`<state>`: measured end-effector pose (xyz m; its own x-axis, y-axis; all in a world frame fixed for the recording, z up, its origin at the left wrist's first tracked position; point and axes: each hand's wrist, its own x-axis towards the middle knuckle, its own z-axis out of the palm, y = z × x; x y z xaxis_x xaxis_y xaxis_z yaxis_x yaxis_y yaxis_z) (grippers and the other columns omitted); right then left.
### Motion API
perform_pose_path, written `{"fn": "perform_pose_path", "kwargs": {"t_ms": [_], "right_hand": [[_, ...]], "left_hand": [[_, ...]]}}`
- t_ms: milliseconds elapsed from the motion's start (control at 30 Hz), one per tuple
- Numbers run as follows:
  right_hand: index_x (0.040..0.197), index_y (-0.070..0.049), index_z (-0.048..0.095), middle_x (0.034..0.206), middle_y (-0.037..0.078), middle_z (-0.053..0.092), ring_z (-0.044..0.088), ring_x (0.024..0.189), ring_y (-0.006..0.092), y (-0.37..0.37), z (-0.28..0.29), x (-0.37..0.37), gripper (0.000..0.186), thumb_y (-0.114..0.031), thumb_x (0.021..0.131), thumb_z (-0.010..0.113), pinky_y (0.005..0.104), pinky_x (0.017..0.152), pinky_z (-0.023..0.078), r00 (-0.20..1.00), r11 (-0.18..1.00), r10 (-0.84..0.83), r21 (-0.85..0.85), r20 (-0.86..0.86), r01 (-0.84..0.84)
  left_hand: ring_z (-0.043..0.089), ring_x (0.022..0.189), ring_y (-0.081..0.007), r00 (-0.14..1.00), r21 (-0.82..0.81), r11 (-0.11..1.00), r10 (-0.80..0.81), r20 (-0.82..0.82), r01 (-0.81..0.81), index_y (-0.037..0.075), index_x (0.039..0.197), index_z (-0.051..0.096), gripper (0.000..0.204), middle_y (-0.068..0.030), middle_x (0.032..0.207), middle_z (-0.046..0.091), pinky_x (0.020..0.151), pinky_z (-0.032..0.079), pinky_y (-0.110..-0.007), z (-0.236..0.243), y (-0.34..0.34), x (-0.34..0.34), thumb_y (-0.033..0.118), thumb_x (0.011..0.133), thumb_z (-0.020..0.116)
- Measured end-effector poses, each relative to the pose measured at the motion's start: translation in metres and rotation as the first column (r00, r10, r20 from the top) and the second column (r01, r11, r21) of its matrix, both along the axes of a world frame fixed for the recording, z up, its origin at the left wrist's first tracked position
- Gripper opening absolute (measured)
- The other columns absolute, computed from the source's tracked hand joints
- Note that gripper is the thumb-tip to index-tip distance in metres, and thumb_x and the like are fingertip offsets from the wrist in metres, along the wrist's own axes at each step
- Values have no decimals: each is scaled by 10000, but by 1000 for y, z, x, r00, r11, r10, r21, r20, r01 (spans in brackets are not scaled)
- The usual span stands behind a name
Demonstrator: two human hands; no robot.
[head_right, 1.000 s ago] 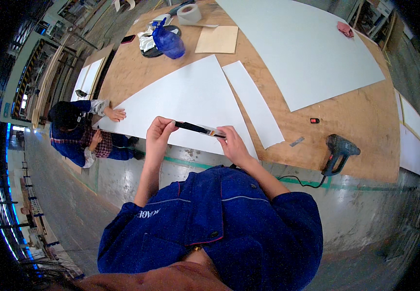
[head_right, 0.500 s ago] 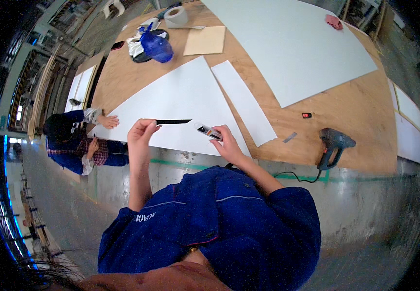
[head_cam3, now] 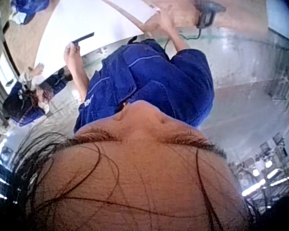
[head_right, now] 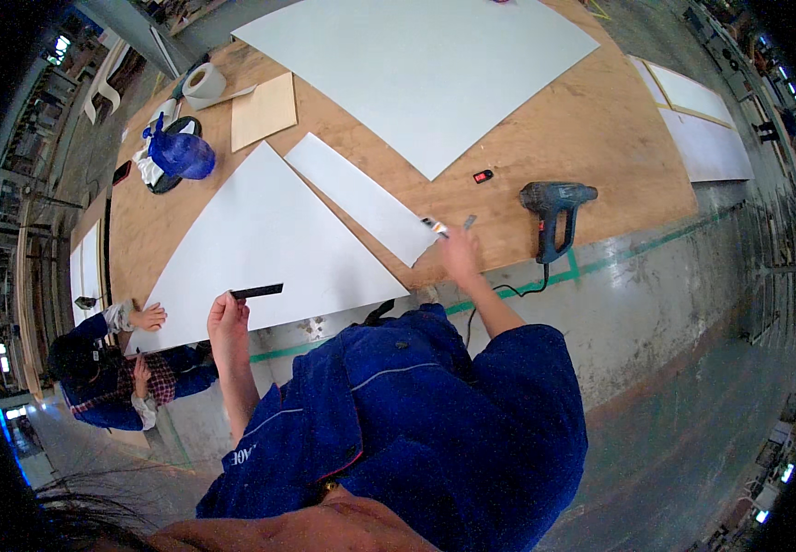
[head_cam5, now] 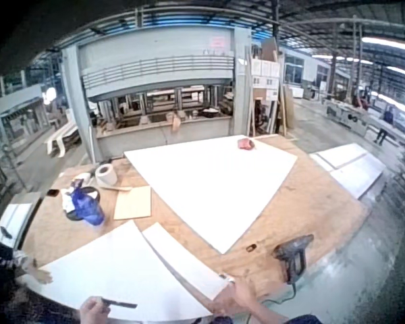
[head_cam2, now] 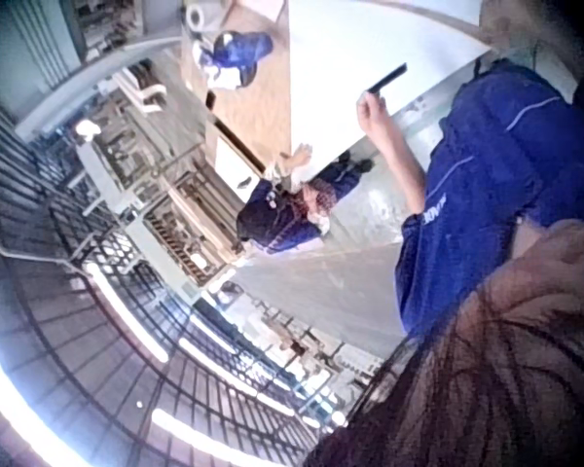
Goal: The person applies a black adhesive strip to the edge of a white triangular panel by hand, then uses a cloth to press and smooth it down.
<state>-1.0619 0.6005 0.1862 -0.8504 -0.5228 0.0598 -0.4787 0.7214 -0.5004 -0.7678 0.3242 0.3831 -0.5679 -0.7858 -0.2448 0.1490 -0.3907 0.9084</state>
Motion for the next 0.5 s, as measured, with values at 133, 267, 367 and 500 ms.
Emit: {"fn": "perform_pose_path", "kwargs": {"t_ms": [133,267,367,500], "right_hand": [[938,-11,493,904,186,510,464,865,354,30,-17,-38,235,-190,798,552,457,736,364,987,986,-124,97,-104,135],[972,-25,503,930,158,512,455,927,335,22,-4,-57,255,-208,802,551,461,761,364,982,973,-150,159,-111,167],[994,-36,505,972,143,508,446,967,325,18,-2,-66,271,-214,797,559,467,782,364,977,965,-130,207,-167,164],[1085,-65,478,1066,153,485,427,1012,332,9,11,-77,349,-222,786,567,459,830,364,975,913,-98,371,-198,167]], "left_hand": [[526,733,-75,999,-75,997,-20,49,23,25,883,577,87,-20,810,581,659,413,-199,0,9,-21,102,851,552],[541,737,-81,995,-165,986,23,94,-8,22,896,599,101,-19,803,597,663,418,-208,0,19,-41,97,834,571],[545,741,-83,993,-185,982,52,107,-32,12,898,604,105,-29,812,608,664,419,-206,-1,24,-51,80,825,574],[537,725,-75,989,-177,982,92,118,-70,10,883,605,87,-22,796,602,660,413,-199,4,32,-58,60,817,577]]}}
